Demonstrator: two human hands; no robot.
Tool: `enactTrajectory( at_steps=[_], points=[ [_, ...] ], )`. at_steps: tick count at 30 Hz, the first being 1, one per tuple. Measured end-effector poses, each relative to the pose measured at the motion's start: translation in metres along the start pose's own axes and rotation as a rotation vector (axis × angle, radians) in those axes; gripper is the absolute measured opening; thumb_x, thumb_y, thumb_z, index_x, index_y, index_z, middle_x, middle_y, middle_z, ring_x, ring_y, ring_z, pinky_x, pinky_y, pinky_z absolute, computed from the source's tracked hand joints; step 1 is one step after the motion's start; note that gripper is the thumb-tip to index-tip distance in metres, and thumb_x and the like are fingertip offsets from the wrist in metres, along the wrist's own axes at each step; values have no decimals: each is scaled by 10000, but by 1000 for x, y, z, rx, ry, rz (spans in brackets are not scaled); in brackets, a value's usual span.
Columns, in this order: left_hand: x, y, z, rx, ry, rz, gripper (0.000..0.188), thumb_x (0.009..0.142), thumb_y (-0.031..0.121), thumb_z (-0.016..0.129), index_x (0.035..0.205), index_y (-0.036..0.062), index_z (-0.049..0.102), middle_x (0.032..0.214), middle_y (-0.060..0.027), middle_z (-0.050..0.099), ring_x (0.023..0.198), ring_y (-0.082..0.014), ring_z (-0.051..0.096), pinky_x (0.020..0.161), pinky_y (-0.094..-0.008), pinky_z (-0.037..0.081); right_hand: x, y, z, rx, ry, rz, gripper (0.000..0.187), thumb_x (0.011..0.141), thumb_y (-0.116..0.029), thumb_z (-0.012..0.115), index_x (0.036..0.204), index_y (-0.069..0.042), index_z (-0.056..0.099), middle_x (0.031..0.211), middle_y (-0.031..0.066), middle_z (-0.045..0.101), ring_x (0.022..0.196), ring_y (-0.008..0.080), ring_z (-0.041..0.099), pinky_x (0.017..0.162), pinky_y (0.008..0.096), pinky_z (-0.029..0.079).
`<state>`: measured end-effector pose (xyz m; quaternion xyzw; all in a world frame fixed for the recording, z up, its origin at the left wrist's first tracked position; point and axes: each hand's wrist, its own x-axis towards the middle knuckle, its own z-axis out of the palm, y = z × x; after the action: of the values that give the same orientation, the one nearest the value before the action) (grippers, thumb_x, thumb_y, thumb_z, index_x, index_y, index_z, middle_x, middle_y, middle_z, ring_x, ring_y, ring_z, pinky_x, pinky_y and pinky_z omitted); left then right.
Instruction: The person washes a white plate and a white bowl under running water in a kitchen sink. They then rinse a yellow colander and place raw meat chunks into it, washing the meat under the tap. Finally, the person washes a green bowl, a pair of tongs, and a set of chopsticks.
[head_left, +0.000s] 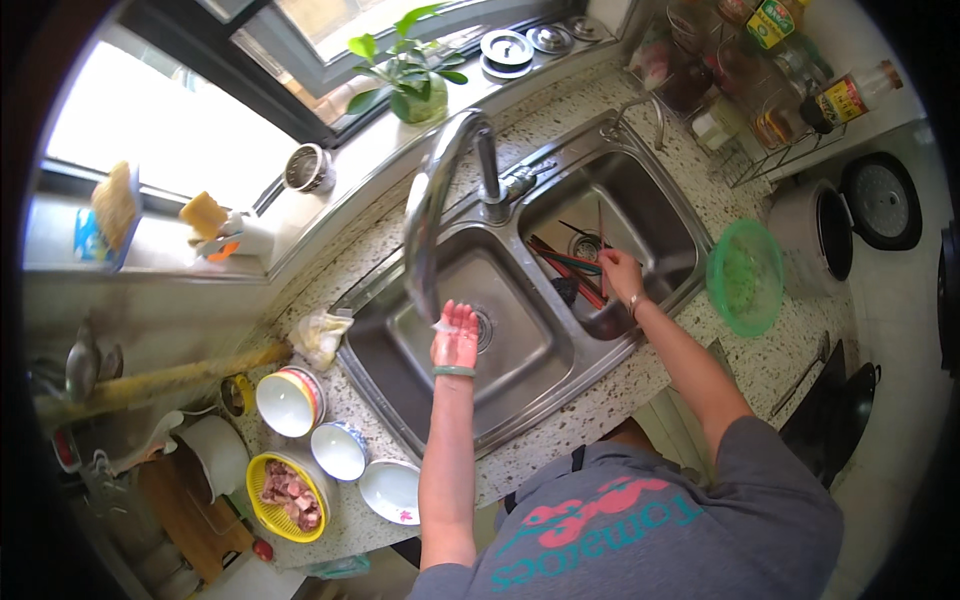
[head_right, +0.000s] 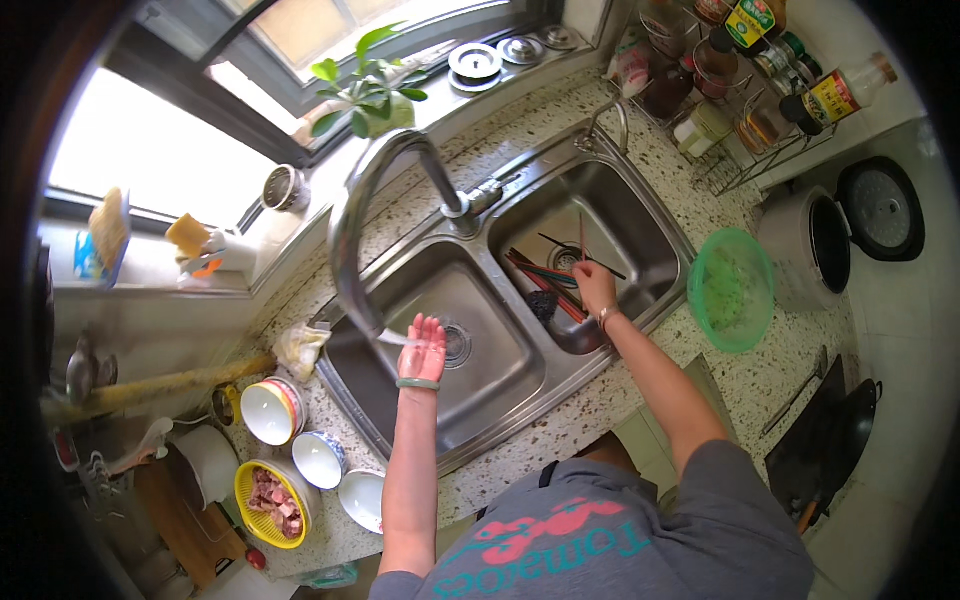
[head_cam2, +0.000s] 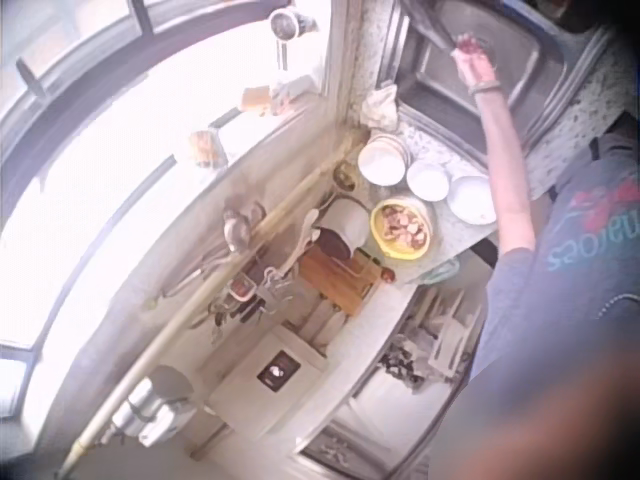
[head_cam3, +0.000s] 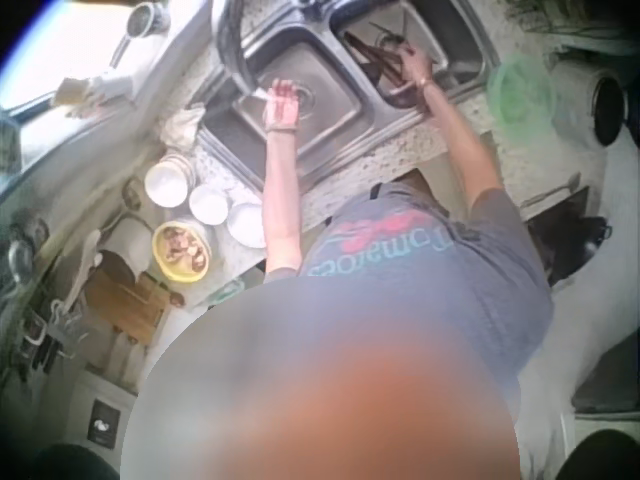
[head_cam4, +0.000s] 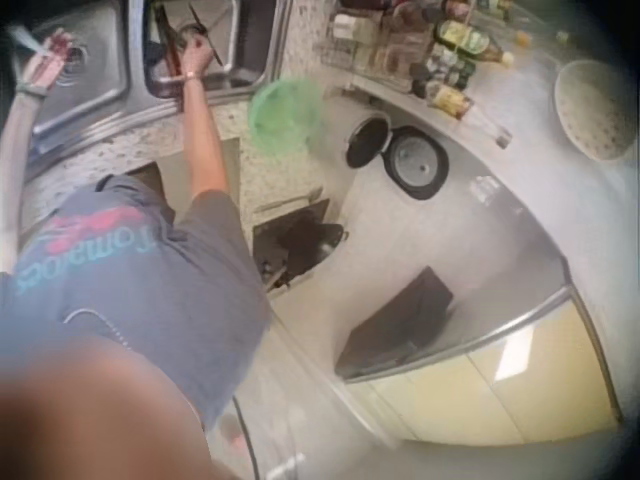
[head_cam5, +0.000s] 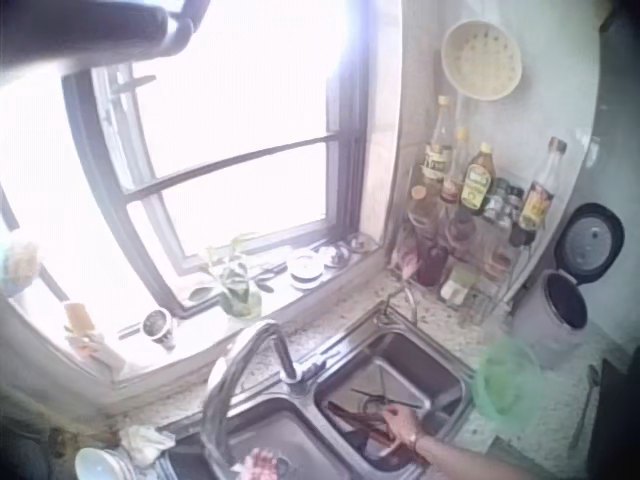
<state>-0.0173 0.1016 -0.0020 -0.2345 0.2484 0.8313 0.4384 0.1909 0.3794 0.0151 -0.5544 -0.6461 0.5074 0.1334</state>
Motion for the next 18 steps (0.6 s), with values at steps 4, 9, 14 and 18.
enactTrajectory(
  at_steps=[4, 9, 14, 18],
  points=[
    [4, -13, -4, -41, -7, -97, 291, 964, 314, 500, 1014, 71, 652, 854, -76, 686, 857, -231, 661, 804, -391, 555, 75, 74, 0, -607, 62, 26, 661, 734, -378, 736, 1242, -23, 507, 1173, 177, 569, 1057, 311, 571, 898, 407, 462],
    [5, -24, -10, 65, 393, -102, 274, 957, 330, 527, 1054, 96, 632, 866, -45, 664, 852, -204, 641, 761, -370, 549, 73, 74, 18, -919, -200, 115, 1091, 619, -479, 806, 1435, -39, 231, 1479, 167, 275, 1360, 295, 295, 1051, 478, 331],
    [12, -33, -10, 85, 381, -140, 252, 951, 302, 541, 1057, 93, 633, 927, -45, 657, 878, -188, 626, 780, -356, 542, 39, 80, 47, -1120, -85, 4, 892, 702, -320, 759, 1402, -38, 284, 1392, 156, 346, 1280, 328, 354, 983, 491, 358],
    [10, -28, -4, 130, 386, -135, 225, 945, 277, 556, 1047, 93, 634, 922, -45, 660, 866, -184, 630, 776, -344, 544, 36, 99, 68, -1181, 1, -130, 540, 727, -175, 698, 1204, -53, 475, 1176, 104, 465, 1084, 303, 463, 863, 442, 411]
  ],
)
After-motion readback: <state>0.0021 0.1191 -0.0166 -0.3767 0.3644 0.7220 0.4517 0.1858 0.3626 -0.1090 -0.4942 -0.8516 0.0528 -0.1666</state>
